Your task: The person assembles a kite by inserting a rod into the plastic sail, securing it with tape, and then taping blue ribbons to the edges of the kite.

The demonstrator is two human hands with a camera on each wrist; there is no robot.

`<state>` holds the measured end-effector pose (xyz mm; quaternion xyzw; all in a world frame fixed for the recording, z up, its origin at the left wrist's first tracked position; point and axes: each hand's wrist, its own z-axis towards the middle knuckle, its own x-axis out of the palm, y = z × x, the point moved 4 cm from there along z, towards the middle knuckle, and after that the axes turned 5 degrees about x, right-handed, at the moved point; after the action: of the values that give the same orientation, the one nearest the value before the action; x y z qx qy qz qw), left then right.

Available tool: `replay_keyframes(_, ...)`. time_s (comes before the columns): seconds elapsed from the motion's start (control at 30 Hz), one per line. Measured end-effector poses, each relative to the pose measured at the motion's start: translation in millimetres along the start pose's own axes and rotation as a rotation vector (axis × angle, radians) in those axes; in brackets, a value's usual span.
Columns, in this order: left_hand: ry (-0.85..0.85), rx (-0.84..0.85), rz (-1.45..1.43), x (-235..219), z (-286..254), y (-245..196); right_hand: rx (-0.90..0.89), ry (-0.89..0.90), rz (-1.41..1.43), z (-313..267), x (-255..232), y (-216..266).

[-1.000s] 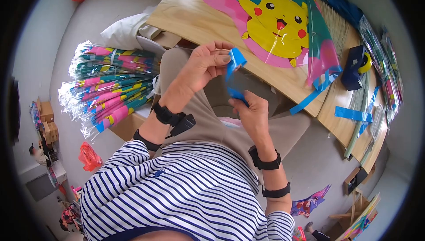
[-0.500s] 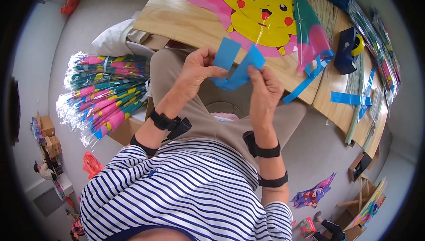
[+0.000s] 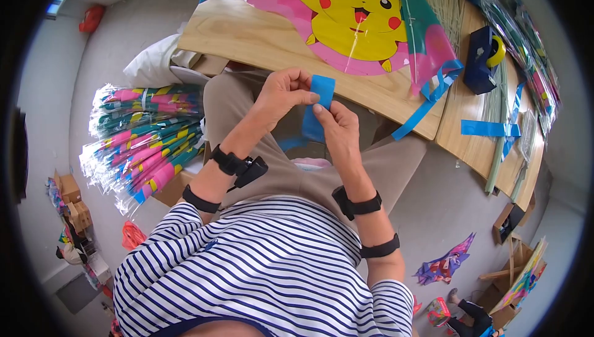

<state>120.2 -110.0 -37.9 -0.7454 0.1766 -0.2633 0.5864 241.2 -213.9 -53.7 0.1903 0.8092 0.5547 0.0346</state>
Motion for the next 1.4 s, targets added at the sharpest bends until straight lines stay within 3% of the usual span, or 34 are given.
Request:
replay_keyframes(0.2,-0.104,0.069,0.245,-5.8,42.3,21.2,0.162,0.01,0.151,22.6,1.7,-34.2)
replay_keyframes(0.3,-0.317,0.467,0.904,3.9,34.0,7.0,0.238,-0.014,0.218,37.8,0.5,-41.3)
replay_keyframes(0.4,-0.17,0.68,1.07,19.9,22.1,-1.4,0.266,-0.02,0.251,46.1,-2.9,-51.1)
replay_keyframes(0.5,-0.024,0.752,1.131,34.7,17.2,9.4,0.274,0.013,0.214,55.6,-12.1,-66.3)
replay_keyframes(1.4,-0.013,0.684,1.241,42.7,27.3,34.2,0.243,-0.012,0.219,58.3,-15.2,-71.7)
